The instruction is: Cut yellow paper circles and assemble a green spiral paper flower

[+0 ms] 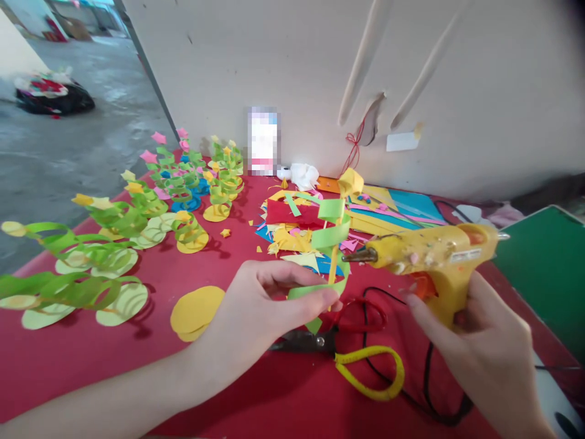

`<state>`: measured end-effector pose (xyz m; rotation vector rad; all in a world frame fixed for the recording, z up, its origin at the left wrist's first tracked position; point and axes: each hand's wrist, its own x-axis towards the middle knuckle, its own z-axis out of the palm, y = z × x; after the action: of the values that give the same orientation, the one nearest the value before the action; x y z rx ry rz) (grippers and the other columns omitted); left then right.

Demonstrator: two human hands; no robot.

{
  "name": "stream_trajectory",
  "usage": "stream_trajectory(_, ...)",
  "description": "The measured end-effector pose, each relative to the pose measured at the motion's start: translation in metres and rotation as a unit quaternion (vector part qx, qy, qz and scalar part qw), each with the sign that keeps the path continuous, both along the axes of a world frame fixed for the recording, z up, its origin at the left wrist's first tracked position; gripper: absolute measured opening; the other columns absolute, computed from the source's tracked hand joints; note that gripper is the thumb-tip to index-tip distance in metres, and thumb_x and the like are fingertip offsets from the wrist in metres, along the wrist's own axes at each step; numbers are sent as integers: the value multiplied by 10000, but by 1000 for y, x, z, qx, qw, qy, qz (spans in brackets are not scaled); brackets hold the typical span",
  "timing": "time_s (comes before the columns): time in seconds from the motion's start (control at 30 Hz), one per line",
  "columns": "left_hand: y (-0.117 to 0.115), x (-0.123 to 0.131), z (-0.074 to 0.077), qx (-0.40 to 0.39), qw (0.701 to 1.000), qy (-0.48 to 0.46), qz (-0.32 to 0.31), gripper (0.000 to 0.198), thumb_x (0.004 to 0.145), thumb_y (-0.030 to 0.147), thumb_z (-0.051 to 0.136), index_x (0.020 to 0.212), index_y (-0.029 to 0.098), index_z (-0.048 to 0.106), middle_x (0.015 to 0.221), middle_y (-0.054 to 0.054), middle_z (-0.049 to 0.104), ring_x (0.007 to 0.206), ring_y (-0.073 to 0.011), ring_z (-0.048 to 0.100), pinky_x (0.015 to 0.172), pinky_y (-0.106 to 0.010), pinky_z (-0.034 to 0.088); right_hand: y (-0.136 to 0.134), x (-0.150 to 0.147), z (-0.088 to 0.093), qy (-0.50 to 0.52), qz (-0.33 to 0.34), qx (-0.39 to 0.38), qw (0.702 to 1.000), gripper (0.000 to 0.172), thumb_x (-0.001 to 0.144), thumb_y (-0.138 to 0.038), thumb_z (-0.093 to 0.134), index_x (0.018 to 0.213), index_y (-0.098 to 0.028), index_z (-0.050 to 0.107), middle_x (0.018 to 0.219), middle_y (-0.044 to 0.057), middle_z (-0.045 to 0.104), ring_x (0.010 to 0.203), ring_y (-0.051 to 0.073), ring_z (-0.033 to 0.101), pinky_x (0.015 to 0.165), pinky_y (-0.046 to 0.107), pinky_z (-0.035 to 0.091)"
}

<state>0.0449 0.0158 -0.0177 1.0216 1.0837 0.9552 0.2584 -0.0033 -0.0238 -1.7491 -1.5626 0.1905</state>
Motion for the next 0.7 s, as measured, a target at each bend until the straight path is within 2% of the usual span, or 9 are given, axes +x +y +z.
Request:
stream_trajectory(0.3,0,-1,2,-1,1000,-23,-2,38,612,253,722,618,265,685,595,84,690,565,-62,618,513,-85,463,-2,2,1,-30,-10,13,999,261,652,-422,588,784,-208,520,493,-42,465,362,98,356,279,199,309)
stream_trajectory(0.5,-1,-2,0,13,999,-36,4,76,615,228,721,616,294,682,571,118,655,504,-24,561,492,-63,444,-2,4,-1,-32,-17,6,999,320,661,-443,574,870,-203,542,726,47,588,489,143,481,297,216,264)
stream_trajectory(0.7,-2,-3,-1,23,999,-38,2,78,622,224,717,617,290,676,564,115,638,504,-24,551,483,-68,434,-4,7,-3,-42,-27,6,999,307,657,-446,576,844,-206,534,698,39,578,477,140,470,304,225,263)
